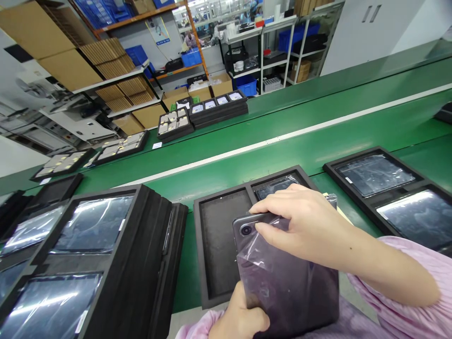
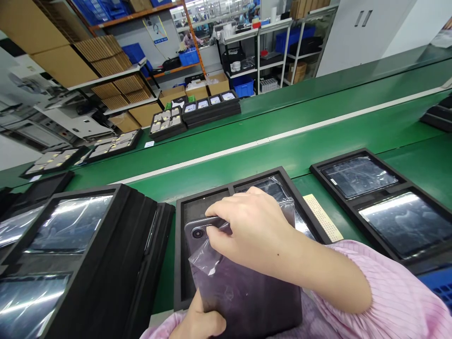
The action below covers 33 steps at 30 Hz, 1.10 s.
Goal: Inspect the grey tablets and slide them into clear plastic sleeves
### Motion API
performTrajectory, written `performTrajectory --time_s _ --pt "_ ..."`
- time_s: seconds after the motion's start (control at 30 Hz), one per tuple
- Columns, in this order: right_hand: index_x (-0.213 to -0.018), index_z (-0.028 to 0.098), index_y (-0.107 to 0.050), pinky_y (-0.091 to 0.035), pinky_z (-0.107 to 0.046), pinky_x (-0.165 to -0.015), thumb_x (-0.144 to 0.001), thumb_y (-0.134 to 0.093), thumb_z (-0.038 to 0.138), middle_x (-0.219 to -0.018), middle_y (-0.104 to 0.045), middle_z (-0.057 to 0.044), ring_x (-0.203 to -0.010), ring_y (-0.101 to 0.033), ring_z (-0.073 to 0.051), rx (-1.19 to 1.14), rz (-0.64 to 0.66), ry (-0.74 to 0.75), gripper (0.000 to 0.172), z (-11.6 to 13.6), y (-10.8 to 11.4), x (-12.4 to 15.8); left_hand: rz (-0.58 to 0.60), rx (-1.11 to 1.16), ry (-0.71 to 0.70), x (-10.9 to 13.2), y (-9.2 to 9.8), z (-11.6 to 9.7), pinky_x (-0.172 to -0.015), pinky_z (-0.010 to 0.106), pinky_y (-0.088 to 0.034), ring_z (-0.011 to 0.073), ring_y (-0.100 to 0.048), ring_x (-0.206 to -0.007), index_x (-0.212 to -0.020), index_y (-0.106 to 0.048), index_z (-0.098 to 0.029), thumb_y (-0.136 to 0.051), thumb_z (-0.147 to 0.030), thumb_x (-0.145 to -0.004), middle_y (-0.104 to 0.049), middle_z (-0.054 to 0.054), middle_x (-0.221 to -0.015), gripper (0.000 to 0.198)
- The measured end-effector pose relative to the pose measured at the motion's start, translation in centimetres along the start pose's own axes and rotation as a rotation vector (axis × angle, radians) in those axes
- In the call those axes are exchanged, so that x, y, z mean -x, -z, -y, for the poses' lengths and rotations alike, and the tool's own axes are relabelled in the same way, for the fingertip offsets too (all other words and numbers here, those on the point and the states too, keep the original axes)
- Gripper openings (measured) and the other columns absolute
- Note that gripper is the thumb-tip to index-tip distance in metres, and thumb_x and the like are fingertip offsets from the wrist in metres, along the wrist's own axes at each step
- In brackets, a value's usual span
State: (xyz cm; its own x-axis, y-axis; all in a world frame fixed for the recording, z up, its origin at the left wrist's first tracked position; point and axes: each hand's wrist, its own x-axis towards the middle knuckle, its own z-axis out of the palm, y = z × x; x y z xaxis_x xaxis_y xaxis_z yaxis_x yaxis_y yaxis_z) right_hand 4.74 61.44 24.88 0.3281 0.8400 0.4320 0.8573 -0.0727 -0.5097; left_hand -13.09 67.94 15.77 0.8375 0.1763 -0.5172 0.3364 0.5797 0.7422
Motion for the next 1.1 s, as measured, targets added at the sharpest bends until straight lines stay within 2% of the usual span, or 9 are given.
performTrajectory --time_s 0.2,0.37,0.6,0.77,0.9,1.1 --pt "-0.078 0.022 -0.069 -0.043 -0.031 -0.066 -0.077 -0.064 0.02 -0.075 -0.072 0.003 -0.069 -0.066 -0.016 0.027 -0.007 0.01 0.006 -0.02 0.01 0.01 -0.001 -0.008 -0.035 -0.18 0.21 0.34 -0.059 0.026 -0.033 0.0138 -0.042 -0.064 -0.078 -0.061 -0.015 -0.052 -0.012 -0.043 -0.056 -0.001 -0.067 0.037" --pt "-0.077 0.022 -0.068 -0.041 -0.03 -0.065 -0.076 -0.065 0.017 -0.073 -0.071 0.005 -0.067 -0.064 -0.015 0.015 0.002 0.009 0.006 -0.04 0.02 0.0 -0.006 -0.044 -0.063 -0.23 0.11 0.16 -0.061 0.027 -0.034 0.0155 -0.043 -0.067 -0.071 -0.061 -0.015 -0.052 -0.012 -0.043 -0.053 0.0 -0.065 0.029" --pt "-0.077 0.022 -0.067 -0.039 -0.029 -0.065 -0.078 -0.062 0.019 -0.072 -0.071 0.004 -0.067 -0.064 -0.014 0.004 0.022 0.009 0.006 -0.21 0.01 0.07 -0.015 -0.044 -0.04 -0.02 0.29 0.44 -0.059 0.026 -0.033 0.0128 -0.041 -0.063 -0.076 -0.06 -0.014 -0.052 -0.012 -0.043 -0.053 -0.002 -0.065 0.034" --pt "-0.076 0.023 -0.067 -0.039 -0.029 -0.064 -0.077 -0.061 0.018 -0.07 -0.07 0.005 -0.066 -0.063 -0.014 -0.002 0.024 -0.005 0.007 -0.2 0.0 0.0 -0.043 -0.043 -0.056 -0.19 0.39 0.44 -0.059 0.026 -0.034 0.0144 -0.044 -0.066 -0.075 -0.061 -0.015 -0.054 -0.011 -0.043 -0.053 -0.002 -0.065 0.032" --pt "-0.077 0.023 -0.067 -0.04 -0.029 -0.065 -0.073 -0.062 0.015 -0.07 -0.071 0.005 -0.066 -0.064 -0.015 -0.016 0.024 -0.02 0.011 -0.15 0.06 -0.03 -0.009 -0.066 -0.07 -0.2 0.3 0.17 -0.057 0.025 -0.034 0.0129 -0.042 -0.062 -0.068 -0.061 -0.014 -0.053 -0.011 -0.044 -0.052 -0.002 -0.062 0.026" --pt "-0.081 0.023 -0.069 -0.043 -0.03 -0.068 -0.072 -0.064 0.016 -0.074 -0.072 0.004 -0.069 -0.065 -0.017 -0.021 0.013 -0.042 0.013 0.01 0.4 -0.06 -0.017 -0.056 -0.09 -0.17 0.13 0.04 -0.06 0.026 -0.036 0.0143 -0.044 -0.065 -0.071 -0.063 -0.014 -0.052 -0.011 -0.043 -0.054 -0.001 -0.064 0.03"
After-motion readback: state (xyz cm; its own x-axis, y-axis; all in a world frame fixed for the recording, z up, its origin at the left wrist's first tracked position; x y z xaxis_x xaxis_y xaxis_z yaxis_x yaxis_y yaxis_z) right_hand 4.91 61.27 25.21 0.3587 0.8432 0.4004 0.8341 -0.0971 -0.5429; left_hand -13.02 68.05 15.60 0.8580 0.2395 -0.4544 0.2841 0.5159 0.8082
